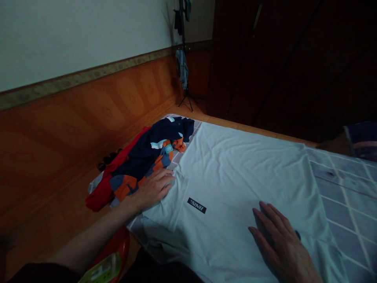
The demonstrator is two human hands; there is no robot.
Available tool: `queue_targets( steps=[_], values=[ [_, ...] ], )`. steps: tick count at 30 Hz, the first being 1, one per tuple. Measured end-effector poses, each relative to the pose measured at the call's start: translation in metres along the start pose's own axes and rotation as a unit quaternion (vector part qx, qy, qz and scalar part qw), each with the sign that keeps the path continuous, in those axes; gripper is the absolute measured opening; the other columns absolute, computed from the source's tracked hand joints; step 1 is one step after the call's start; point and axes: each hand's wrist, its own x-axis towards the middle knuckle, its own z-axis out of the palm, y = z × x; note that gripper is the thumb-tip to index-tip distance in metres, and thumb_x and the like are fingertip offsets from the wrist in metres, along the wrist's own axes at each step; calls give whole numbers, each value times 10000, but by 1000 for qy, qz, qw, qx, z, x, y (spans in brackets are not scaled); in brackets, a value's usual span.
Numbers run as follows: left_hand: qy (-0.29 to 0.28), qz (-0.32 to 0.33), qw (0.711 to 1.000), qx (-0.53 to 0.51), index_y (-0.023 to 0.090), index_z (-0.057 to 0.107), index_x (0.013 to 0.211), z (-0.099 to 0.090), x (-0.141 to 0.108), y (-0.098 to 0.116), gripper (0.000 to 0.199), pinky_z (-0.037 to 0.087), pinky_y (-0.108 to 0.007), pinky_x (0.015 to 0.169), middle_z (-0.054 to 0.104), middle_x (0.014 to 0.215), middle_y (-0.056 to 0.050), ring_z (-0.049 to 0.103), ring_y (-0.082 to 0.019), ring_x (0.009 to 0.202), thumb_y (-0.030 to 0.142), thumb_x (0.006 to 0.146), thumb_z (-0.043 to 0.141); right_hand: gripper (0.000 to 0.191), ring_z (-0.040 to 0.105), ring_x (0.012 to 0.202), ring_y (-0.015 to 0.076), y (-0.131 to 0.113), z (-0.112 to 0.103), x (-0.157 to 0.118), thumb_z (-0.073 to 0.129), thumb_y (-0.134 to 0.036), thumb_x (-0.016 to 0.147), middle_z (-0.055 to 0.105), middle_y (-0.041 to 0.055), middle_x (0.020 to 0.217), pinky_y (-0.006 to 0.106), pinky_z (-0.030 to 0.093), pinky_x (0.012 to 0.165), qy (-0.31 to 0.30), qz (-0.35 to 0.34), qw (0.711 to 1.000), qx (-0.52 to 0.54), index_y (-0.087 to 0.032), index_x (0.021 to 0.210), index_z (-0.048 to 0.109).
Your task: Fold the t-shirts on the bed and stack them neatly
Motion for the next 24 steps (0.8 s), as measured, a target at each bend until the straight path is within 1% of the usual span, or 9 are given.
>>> queue_targets(
  steps=[3,6,9,11,13,16,18,20,24],
  values=[
    [-44,-2,999,23,198,488,1299,13,-32,6,377,403,-399,1032,492,1345,-103,455,-232,1242,269,930,458,418,418,1259,342,1,0,0,446,-427,916,479,169,1341,528,492,915,-2,3,1000,3,-155,1223,525],
    [-55,-15,997,53,159,345,1418,28,-53,10,529,334,-463,1081,349,1473,-149,321,-279,1352,315,925,457,428,418,1260,339,1,0,0,455,-437,913,485,170,1336,526,487,923,-6,9,1000,6,-151,1222,532],
    [-63,-2,996,55,160,278,1455,34,-60,17,615,269,-492,1108,287,1509,-149,248,-297,1385,386,913,463,423,412,1270,331,-1,-1,-1,464,-429,913,490,164,1337,518,474,944,-12,22,1000,15,-151,1223,537],
    [-54,7,998,44,153,330,1432,29,-58,25,600,263,-511,1101,309,1495,-158,257,-313,1374,419,910,460,416,405,1279,326,-3,-1,-1,475,-417,912,488,162,1344,515,461,963,-17,29,999,22,-150,1224,540],
    [-41,21,999,18,139,440,1357,21,-56,35,595,313,-502,1067,393,1433,-173,326,-327,1323,490,880,497,409,399,1286,322,-5,-2,1,487,-398,910,483,165,1349,510,452,977,-25,37,999,24,-144,1227,541],
    [-44,48,997,-29,142,581,1166,9,-53,50,545,432,-432,938,569,1191,-142,499,-295,1111,542,797,601,408,390,1291,327,-10,-12,5,491,-390,910,475,168,1353,515,453,971,-31,34,999,16,-146,1235,535],
    [-49,51,997,-35,150,612,1034,6,-53,56,365,467,-391,819,610,1007,-100,547,-253,939,439,812,613,401,403,1281,326,-15,-28,8,479,-388,915,463,163,1365,517,457,961,-21,27,999,7,-162,1242,529],
    [-43,53,997,-27,161,607,926,6,-54,57,151,457,-360,740,603,878,-67,547,-222,830,278,861,537,395,453,1238,313,-21,-50,6,466,-394,919,477,158,1352,495,471,942,-10,33,999,-12,-170,1238,530],
    [-18,78,996,-40,173,564,810,12,-55,55,160,430,-324,679,571,760,-39,534,-191,743,137,875,422,416,612,976,257,-41,-87,-21,478,-466,901,626,128,1115,390,544,772,-20,80,994,-74,-169,1179,566]
  ],
)
